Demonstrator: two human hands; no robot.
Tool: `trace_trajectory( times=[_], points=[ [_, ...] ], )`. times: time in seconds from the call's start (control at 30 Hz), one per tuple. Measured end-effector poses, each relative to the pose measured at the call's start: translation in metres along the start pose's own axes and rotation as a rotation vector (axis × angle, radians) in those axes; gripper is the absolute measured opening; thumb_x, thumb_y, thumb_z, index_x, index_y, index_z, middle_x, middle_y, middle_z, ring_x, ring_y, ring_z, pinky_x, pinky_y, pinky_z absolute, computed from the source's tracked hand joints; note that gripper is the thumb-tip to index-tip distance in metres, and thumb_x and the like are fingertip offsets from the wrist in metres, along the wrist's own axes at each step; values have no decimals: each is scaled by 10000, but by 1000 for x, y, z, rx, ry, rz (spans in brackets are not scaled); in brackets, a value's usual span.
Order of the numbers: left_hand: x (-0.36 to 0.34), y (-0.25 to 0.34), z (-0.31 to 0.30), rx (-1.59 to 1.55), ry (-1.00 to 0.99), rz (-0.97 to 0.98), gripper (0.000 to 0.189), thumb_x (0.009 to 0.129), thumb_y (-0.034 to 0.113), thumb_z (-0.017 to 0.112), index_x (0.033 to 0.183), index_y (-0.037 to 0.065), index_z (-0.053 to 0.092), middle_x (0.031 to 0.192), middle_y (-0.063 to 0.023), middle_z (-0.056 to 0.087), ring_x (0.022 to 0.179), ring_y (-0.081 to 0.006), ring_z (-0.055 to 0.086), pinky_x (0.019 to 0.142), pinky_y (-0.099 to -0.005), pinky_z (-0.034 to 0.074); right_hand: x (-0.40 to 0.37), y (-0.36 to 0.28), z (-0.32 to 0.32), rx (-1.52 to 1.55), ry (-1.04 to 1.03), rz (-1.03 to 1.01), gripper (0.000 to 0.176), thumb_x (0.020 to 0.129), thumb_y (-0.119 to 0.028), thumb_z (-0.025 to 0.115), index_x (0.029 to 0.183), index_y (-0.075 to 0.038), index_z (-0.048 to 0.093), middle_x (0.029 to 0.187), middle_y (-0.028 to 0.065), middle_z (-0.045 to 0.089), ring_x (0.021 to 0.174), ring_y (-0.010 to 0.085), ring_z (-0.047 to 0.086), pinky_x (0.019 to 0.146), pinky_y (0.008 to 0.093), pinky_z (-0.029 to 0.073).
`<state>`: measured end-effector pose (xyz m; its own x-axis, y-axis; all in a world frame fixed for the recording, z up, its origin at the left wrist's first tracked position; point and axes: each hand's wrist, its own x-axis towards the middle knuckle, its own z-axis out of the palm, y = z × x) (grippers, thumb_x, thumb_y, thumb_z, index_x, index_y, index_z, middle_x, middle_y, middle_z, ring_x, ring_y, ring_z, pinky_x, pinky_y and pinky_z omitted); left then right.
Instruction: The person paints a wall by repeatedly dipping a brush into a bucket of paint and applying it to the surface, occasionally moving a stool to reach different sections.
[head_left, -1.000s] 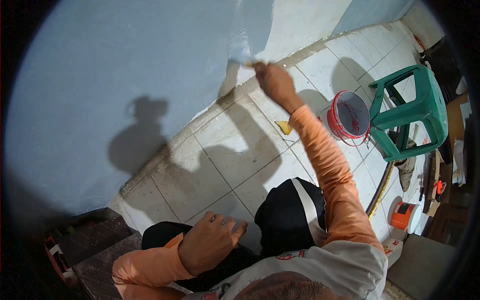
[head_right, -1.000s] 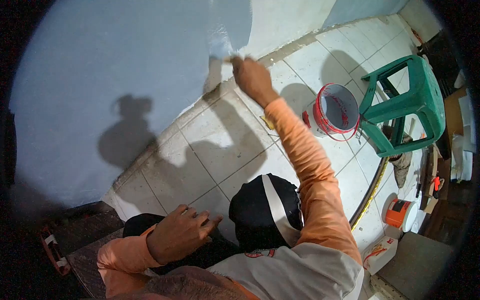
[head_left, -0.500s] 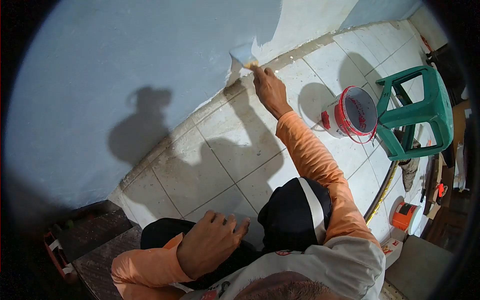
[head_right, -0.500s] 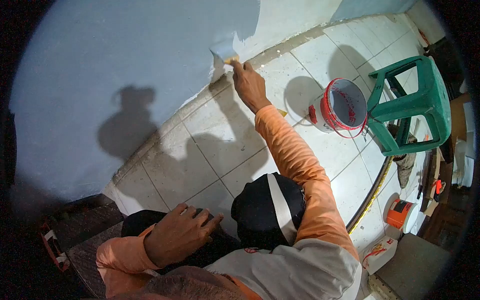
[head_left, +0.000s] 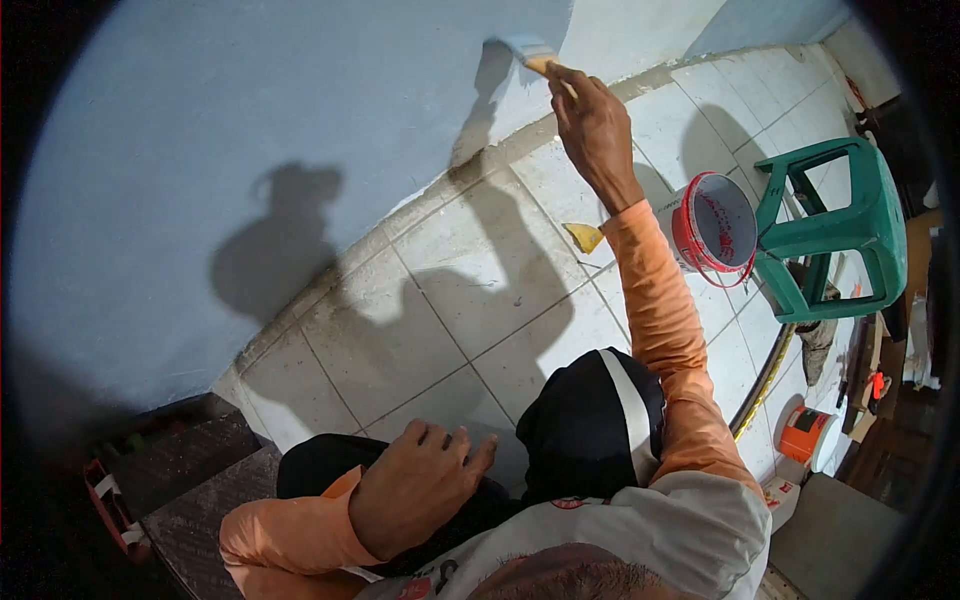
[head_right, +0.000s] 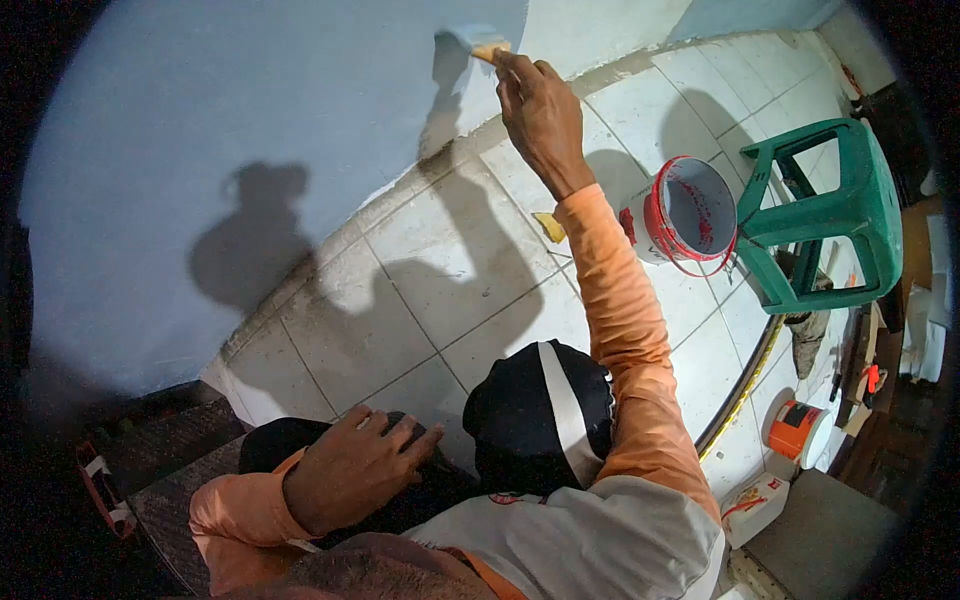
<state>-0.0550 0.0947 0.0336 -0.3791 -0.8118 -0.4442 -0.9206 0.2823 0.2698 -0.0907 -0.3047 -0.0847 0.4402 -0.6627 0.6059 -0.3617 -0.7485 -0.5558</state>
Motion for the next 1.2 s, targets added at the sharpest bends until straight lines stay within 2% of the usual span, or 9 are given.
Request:
trace_trajectory(
  times=[0.07, 0.2, 0.5, 0.67, 0.87, 1.0, 1.03, 1.13, 1.2],
  points=[
    [1, -1, 2, -6, -69, -25, 531, 974, 229, 657, 1462, 37, 576, 1187, -170, 698, 972, -290, 692, 920, -420, 536, -13, 8, 7, -13, 97, -83, 258, 1009, -140, 668, 1261, -149, 723, 969, 138, 723, 779, 307, 702, 688, 410, 555],
    [3, 1, -1, 1, -95, -38, 548, 978, 263, 671, 1469, 44, 564, 1197, -163, 689, 989, -295, 688, 920, -420, 534, -60, 59, 64, -170, -110, -12, 368, 1023, -191, 601, 1390, -212, 594, 950, 141, 625, 737, 376, 683, 594, 486, 552],
    [3, 0, -1, -53, -103, -53, 565, 988, 297, 680, 1478, 52, 544, 1196, -145, 677, 984, -293, 682, 924, -421, 533, -76, 92, 58, -350, -334, 73, 262, 988, -220, 614, 1240, -173, 673, 968, 184, 682, 767, 420, 710, 637, 525, 568],
    [3, 0, 2, -4, -113, -11, 575, 987, 310, 683, 1477, 45, 543, 1192, -147, 673, 987, -287, 678, 908, -413, 535, -5, 72, 55, -400, -324, -47, 225, 996, -242, 602, 1183, -155, 691, 912, 178, 697, 785, 419, 708, 648, 522, 566],
    [7, -1, 0, -1, -126, 4, 565, 981, 283, 675, 1478, 41, 562, 1123, -145, 697, 920, -269, 694, 862, -406, 546, 57, -16, -52, -201, 80, -233, 206, 993, -178, 662, 1182, -171, 744, 838, 115, 647, 716, 315, 661, 627, 424, 529],
    [8, 1, 1, 52, -6, 31, 523, 967, 235, 674, 1446, 38, 602, 1081, -134, 712, 898, -261, 706, 823, -387, 545, 39, -7, -26, -113, 282, -241, 278, 978, -141, 685, 1253, -168, 705, 862, 118, 644, 705, 323, 652, 632, 440, 528],
    [8, 3, -3, 34, -19, 22, 501, 961, 217, 672, 1425, 36, 622, 1057, -131, 718, 900, -259, 709, 810, -380, 543, 21, 13, -4, -155, 197, -246, 336, 978, -186, 647, 1312, -189, 609, 932, 130, 602, 711, 369, 665, 553, 477, 532],
    [7, 6, -3, 54, 14, 26, 474, 951, 187, 668, 1400, 36, 646, 1003, -121, 723, 883, -252, 710, 792, -374, 540, -34, 54, 46, -253, -235, -23, 358, 980, -165, 597, 1337, -167, 564, 1032, 220, 631, 794, 437, 697, 641, 533, 567],
    [5, 4, 4, 86, 55, 34, 469, 947, 175, 665, 1395, 36, 651, 975, -115, 724, 864, -248, 708, 788, -374, 540, -32, 61, 43, -255, -207, 13, 258, 1013, -216, 561, 1251, -176, 652, 1002, 221, 687, 804, 448, 702, 653, 561, 554]
  ],
)
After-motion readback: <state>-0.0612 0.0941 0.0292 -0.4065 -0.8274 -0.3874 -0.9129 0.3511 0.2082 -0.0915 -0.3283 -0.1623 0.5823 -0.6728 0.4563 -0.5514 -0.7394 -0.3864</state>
